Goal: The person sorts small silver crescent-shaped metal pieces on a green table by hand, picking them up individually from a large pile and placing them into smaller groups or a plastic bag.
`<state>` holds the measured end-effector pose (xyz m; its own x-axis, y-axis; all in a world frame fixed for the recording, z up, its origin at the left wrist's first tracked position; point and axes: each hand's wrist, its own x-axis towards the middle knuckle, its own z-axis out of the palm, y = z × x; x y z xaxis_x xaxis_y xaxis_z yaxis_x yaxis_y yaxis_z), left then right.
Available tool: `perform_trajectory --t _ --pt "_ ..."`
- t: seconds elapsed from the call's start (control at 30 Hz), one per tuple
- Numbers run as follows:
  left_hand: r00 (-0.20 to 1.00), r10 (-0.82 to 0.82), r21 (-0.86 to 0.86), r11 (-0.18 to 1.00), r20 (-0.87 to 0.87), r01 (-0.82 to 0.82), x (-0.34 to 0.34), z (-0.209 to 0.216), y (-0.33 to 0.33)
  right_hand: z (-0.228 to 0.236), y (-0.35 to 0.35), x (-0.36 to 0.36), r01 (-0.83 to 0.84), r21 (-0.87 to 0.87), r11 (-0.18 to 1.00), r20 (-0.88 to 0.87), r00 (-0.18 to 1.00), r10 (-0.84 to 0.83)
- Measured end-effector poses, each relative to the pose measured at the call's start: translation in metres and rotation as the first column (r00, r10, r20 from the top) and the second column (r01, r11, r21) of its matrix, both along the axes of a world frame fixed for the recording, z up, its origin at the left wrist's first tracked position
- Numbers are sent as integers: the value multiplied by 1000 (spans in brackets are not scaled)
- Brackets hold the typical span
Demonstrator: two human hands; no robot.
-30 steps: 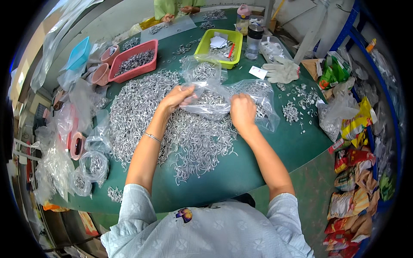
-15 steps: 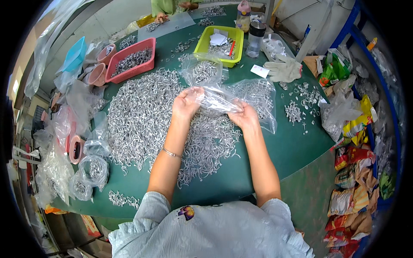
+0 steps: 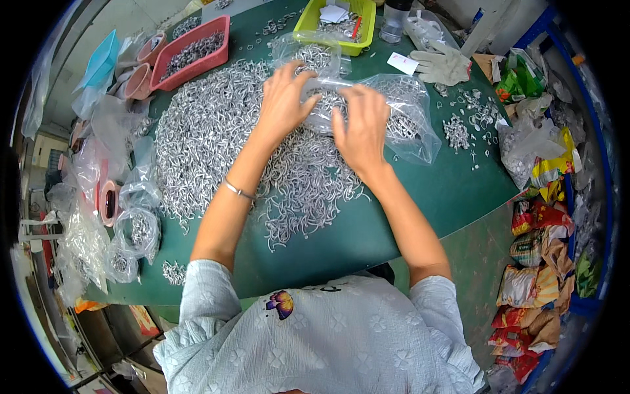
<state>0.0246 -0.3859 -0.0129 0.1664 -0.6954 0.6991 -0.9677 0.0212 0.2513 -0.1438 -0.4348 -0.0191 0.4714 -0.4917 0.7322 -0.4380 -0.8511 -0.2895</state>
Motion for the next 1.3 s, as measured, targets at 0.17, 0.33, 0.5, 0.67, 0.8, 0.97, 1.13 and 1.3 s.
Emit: perform_trajectory --t 0.17,0.33,0.5,0.67,0.8,0.97,1.13,1.3 --pt "971 126 152 984 -205 -96 10 -2 -32 -18 7 -12 -224 122 967 -430 866 255" --pt "881 86 35 996 -465 -79 26 -1 -32 -15 25 -14 -261 5 965 -215 942 256" --pt "800 -163 -69 986 -578 151 -32 5 82 -29 72 -57 -369 406 836 -111 888 446" --pt "885 196 494 868 -423 44 -113 -35 203 -61 112 -59 -327 399 857 -408 774 485" --pt "906 265 536 843 -331 -50 -134 -60 236 -69 136 -64 -343 456 821 -332 791 515" --pt "862 186 338 941 -471 -18 -124 -80 246 -73 166 -58 -467 526 711 -77 806 587" --pt "774 136 185 983 -619 -25 -100 -82 247 -71 162 -39 -529 710 465 226 797 560" --pt "37 121 120 993 -992 -7 -62 -66 242 -61 132 -20 -476 774 -418 523 853 -3"
